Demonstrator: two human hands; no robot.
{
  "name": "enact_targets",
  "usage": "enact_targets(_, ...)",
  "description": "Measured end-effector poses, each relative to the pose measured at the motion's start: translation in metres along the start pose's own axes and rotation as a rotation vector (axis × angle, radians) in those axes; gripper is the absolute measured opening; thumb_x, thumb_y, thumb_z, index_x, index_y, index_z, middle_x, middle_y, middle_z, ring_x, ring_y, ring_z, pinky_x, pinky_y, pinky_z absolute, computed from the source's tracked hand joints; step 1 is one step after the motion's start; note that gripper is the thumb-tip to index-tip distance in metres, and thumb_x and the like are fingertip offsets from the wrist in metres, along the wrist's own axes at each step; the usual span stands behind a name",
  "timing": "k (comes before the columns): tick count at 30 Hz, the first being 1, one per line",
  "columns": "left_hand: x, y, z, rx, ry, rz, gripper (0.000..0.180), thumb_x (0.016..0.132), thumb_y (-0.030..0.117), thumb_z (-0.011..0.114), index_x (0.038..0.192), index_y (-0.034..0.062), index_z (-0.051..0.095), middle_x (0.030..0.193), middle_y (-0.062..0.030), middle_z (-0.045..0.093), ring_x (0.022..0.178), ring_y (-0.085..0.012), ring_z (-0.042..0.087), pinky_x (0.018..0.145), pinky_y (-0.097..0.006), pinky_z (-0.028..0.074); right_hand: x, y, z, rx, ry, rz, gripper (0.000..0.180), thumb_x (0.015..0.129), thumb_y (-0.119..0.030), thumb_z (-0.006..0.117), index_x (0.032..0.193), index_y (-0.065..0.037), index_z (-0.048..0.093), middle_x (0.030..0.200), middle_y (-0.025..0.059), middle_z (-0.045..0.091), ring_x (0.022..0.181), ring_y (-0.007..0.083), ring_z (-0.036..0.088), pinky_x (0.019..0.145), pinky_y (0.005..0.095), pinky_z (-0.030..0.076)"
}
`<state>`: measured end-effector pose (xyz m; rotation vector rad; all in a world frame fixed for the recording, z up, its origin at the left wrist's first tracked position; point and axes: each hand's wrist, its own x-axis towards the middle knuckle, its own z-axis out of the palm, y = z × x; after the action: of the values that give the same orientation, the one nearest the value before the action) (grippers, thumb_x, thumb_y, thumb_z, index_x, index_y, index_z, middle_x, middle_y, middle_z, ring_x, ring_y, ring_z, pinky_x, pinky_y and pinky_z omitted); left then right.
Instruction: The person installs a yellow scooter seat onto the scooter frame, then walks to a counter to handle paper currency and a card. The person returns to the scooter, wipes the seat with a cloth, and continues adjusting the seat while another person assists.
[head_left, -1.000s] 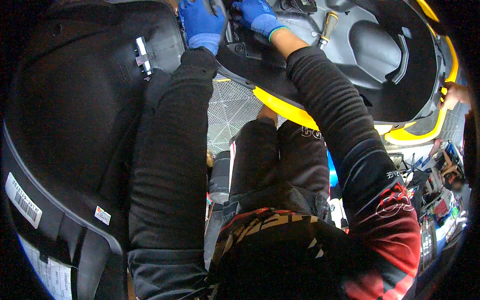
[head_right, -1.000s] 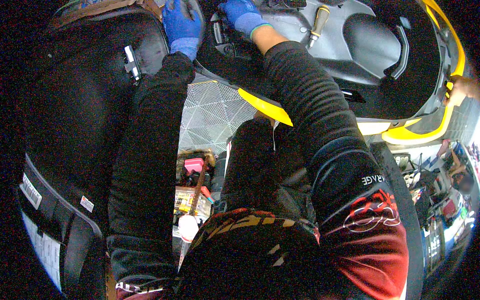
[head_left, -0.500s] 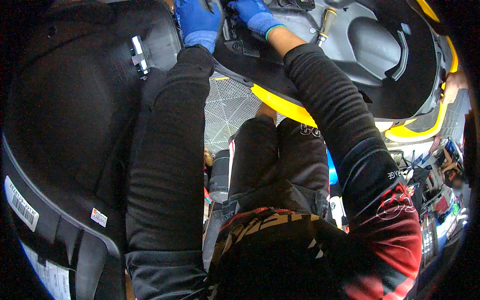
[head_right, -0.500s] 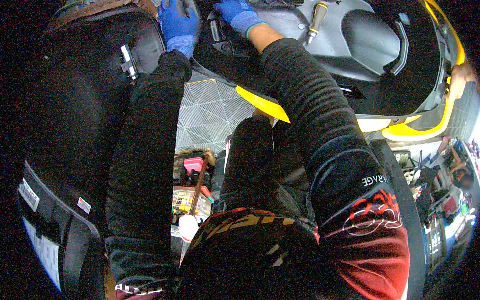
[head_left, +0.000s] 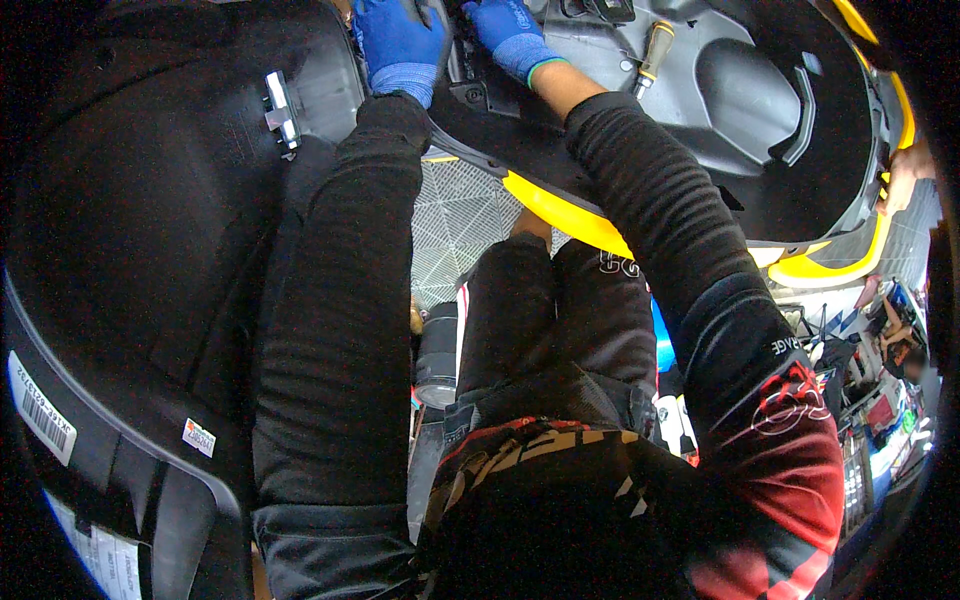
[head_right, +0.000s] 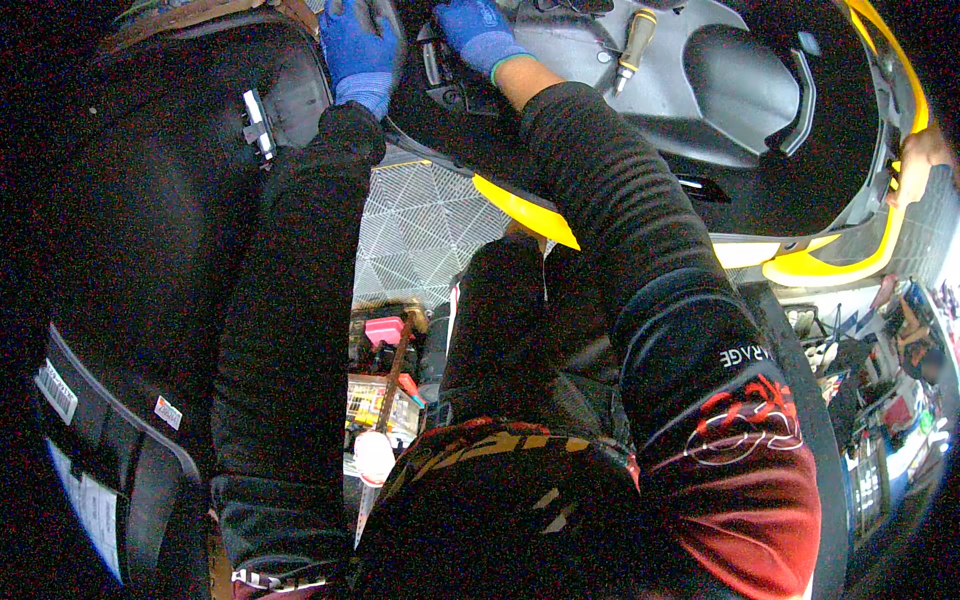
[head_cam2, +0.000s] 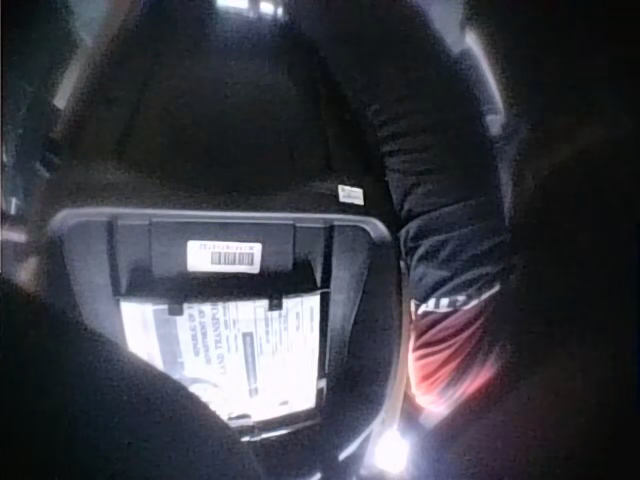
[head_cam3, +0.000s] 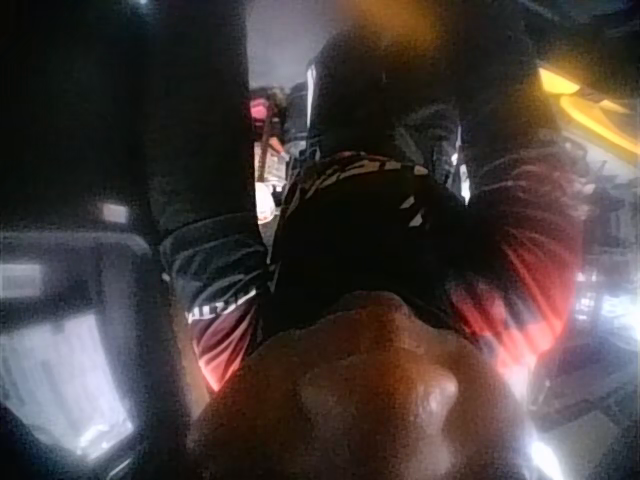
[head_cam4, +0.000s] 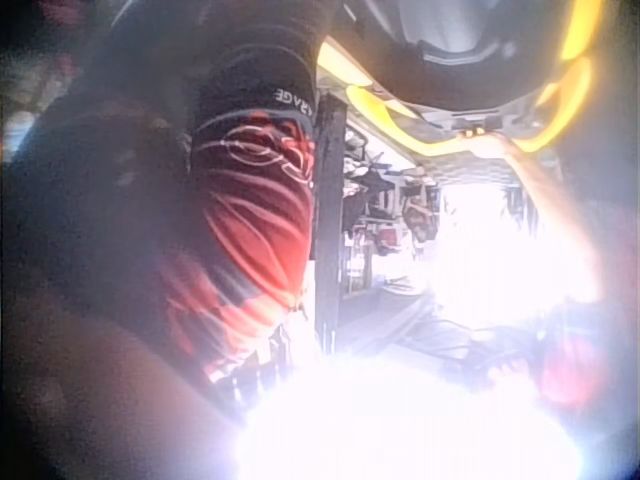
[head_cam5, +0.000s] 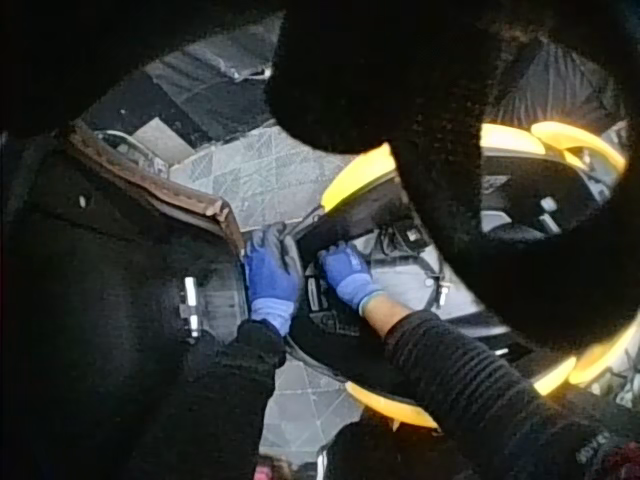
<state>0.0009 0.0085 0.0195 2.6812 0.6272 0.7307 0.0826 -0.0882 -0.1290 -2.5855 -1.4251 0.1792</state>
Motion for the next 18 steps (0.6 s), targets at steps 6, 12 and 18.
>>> enact_targets(6, -0.002, -0.007, 0.005, 0.040, -0.047, -0.036, 0.027, 0.088, 0.022, 0.055, 0.109, 0.0046, 0.059, 0.106, -0.0203, 0.058, 0.100, -0.0397, 0.054, 0.087, -0.048, 0.042, 0.005, -0.005, 0.003, -0.048, -0.030, 0.016, 0.018, 0.086, -0.021, 0.051, 0.091, -0.014, 0.068, 0.091, 0.0108, 0.068, 0.089, 0.0288, 0.064, 0.079, 0.0421, 0.050)
enact_targets(12, -0.007, -0.035, 0.021, 0.014, -0.187, -0.112, 0.034, 0.094, 0.029, 0.052, 0.110, 0.0022, 0.065, 0.103, -0.0203, 0.067, 0.098, -0.0351, 0.063, 0.086, -0.043, 0.049, 0.003, -0.015, -0.007, -0.017, -0.201, -0.017, 0.021, 0.083, -0.015, 0.055, 0.087, -0.011, 0.075, 0.088, 0.0136, 0.071, 0.084, 0.0318, 0.068, 0.075, 0.0465, 0.054)
enact_targets(18, -0.005, -0.062, 0.031, 0.046, -0.074, 0.196, 0.033, 0.097, 0.026, 0.049, 0.117, 0.0018, 0.061, 0.111, -0.0204, 0.064, 0.100, -0.0377, 0.060, 0.088, -0.044, 0.047, 0.005, -0.021, -0.021, -0.073, 0.359, 0.033, 0.035, 0.083, -0.020, 0.054, 0.113, -0.009, 0.070, 0.121, 0.0106, 0.064, 0.115, 0.0343, 0.057, 0.101, 0.0527, 0.038)
